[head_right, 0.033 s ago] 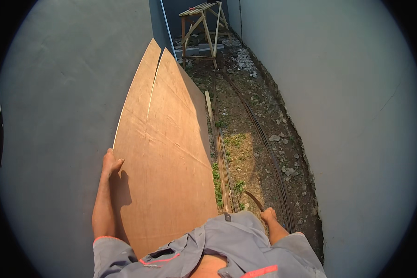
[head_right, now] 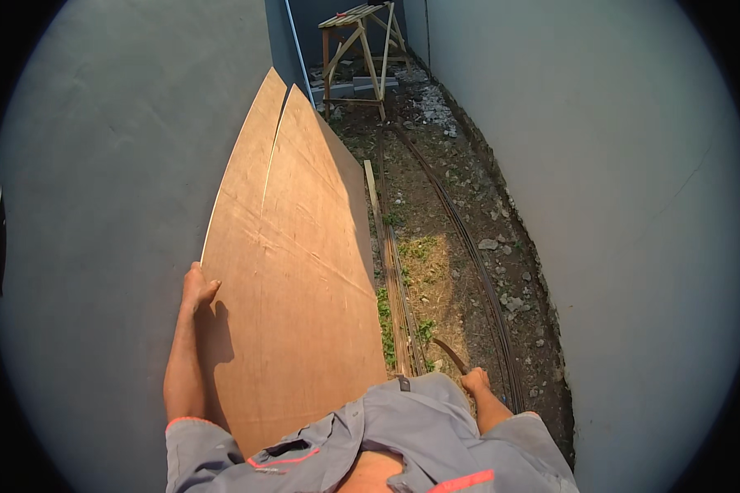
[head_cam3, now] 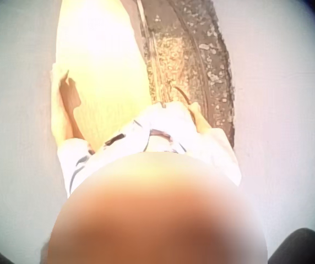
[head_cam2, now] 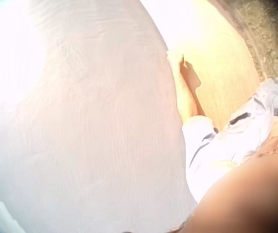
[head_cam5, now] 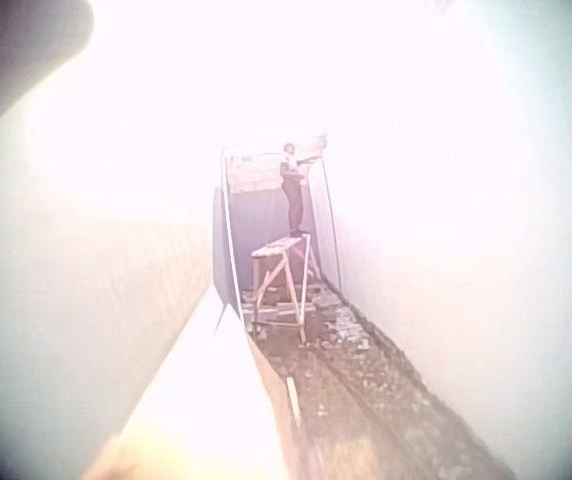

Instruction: Sawing a piece of plywood in half using a hand saw.

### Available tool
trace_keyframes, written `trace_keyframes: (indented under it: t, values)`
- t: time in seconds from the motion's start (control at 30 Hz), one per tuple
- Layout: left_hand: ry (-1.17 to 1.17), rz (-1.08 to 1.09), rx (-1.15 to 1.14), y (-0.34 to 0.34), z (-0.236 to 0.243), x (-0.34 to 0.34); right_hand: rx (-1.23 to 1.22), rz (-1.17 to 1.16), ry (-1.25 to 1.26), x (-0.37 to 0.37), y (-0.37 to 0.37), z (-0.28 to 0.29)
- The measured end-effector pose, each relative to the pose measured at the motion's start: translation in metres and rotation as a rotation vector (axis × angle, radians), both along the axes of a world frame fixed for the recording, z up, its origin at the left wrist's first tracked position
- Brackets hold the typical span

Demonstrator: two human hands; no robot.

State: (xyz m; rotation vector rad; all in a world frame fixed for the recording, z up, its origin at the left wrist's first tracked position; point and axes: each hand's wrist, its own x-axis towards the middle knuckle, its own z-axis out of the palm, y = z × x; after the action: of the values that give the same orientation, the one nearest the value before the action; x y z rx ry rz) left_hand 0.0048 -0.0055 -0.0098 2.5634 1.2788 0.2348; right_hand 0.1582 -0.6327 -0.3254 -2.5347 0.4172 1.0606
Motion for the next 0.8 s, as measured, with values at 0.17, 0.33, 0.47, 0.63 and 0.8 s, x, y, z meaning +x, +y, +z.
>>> trace_keyframes:
  t: [0.17,0.33,0.47,0.63,0.8]
  values:
    - [0.012,-0.02,0.012,0.005,-0.009,0.007,0.076,0.116,-0.158,-0.002,0.004,-0.039]
    - [0.009,-0.048,-0.014,0.011,-0.008,-0.007,0.121,0.174,-0.099,0.01,0.024,-0.019]
    - [0.016,-0.08,-0.013,0.023,-0.012,-0.011,0.045,0.227,-0.088,0.016,0.022,0.018]
    - [0.037,-0.122,0.003,0.013,-0.016,-0.007,0.002,0.132,-0.115,0.004,-0.016,0.007]
    - [0.019,-0.097,-0.004,0.005,-0.01,-0.011,0.263,-0.189,-0.11,-0.009,-0.002,0.03]
